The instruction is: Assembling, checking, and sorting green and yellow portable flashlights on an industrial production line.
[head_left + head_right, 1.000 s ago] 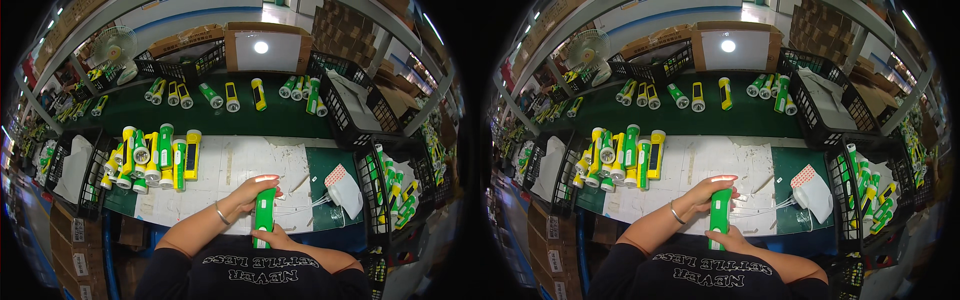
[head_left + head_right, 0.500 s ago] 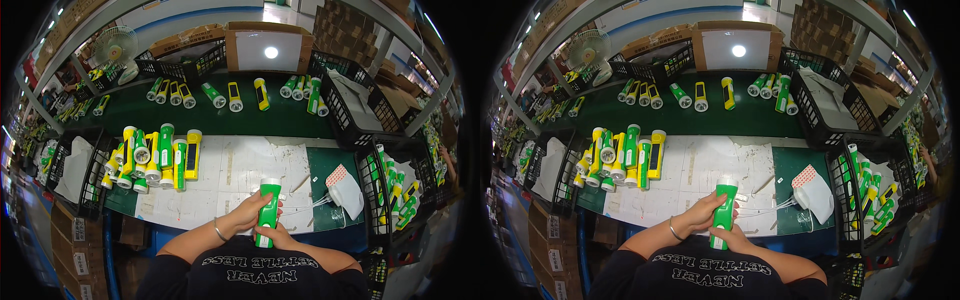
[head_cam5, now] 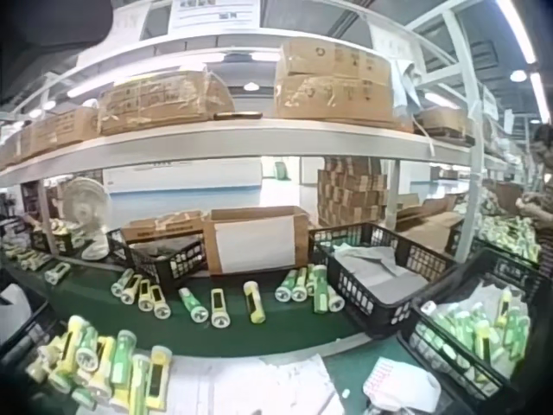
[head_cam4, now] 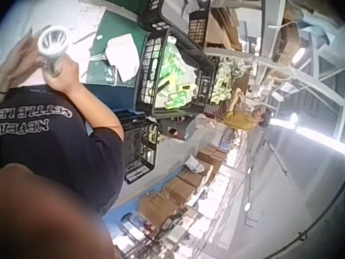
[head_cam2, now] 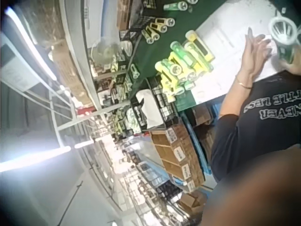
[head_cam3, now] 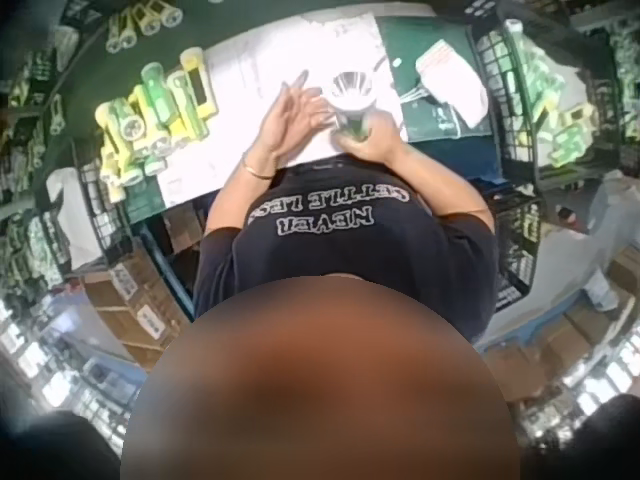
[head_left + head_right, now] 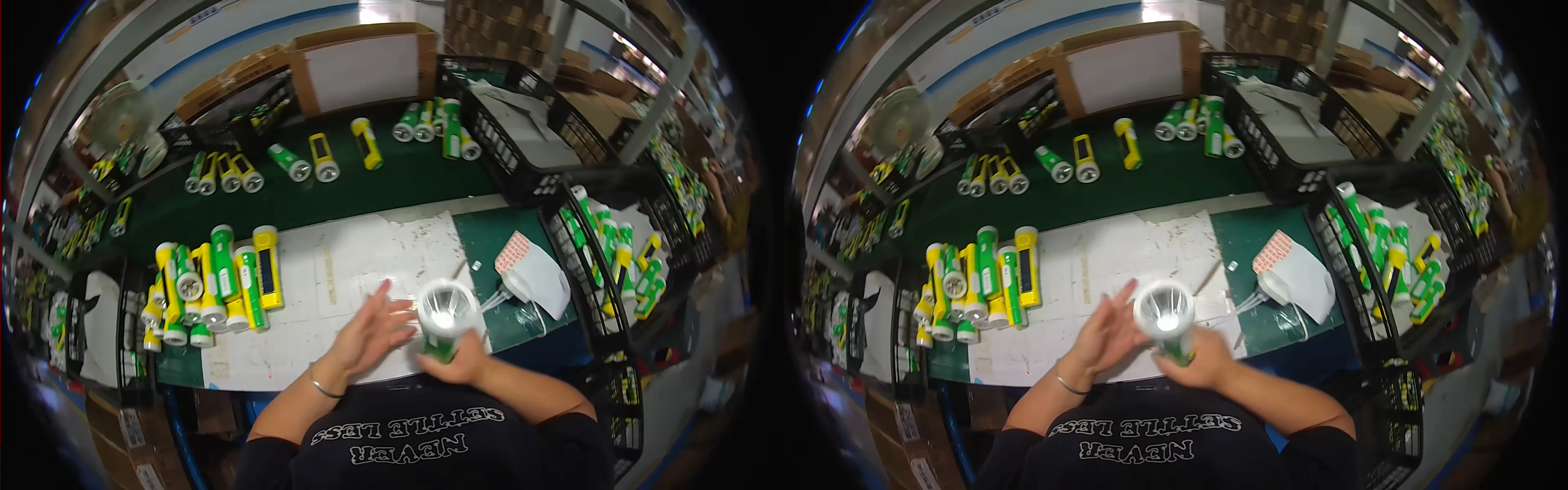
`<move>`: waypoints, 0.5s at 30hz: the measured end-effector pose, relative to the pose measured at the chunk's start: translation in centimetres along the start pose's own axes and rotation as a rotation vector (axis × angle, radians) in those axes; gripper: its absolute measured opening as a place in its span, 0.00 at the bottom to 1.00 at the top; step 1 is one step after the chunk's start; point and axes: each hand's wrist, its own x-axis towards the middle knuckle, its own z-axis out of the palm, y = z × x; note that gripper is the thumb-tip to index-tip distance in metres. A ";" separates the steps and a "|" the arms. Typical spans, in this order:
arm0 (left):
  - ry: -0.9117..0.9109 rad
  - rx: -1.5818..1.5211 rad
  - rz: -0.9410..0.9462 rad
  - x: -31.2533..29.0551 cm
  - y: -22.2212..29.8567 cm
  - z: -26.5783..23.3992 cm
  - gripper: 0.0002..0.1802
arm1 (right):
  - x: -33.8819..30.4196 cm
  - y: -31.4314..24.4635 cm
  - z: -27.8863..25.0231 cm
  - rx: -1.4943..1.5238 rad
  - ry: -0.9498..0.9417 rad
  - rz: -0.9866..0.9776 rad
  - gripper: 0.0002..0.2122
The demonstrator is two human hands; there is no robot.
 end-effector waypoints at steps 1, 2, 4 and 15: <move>0.007 -0.038 0.030 -0.4 0.6 -1.0 0.32 | 0.5 1.9 -3.2 -0.370 0.062 -0.129 0.15; 0.016 -0.077 0.062 -0.6 0.9 -1.5 0.32 | 1.3 3.6 -6.0 -0.206 0.258 0.034 0.14; 0.018 -0.068 0.050 -1.0 1.2 -1.8 0.32 | 3.4 4.4 -15.0 -0.206 0.555 0.465 0.14; 0.058 0.029 -0.075 0.1 1.2 -1.8 0.27 | -0.9 17.7 -34.8 -1.012 0.092 0.996 0.29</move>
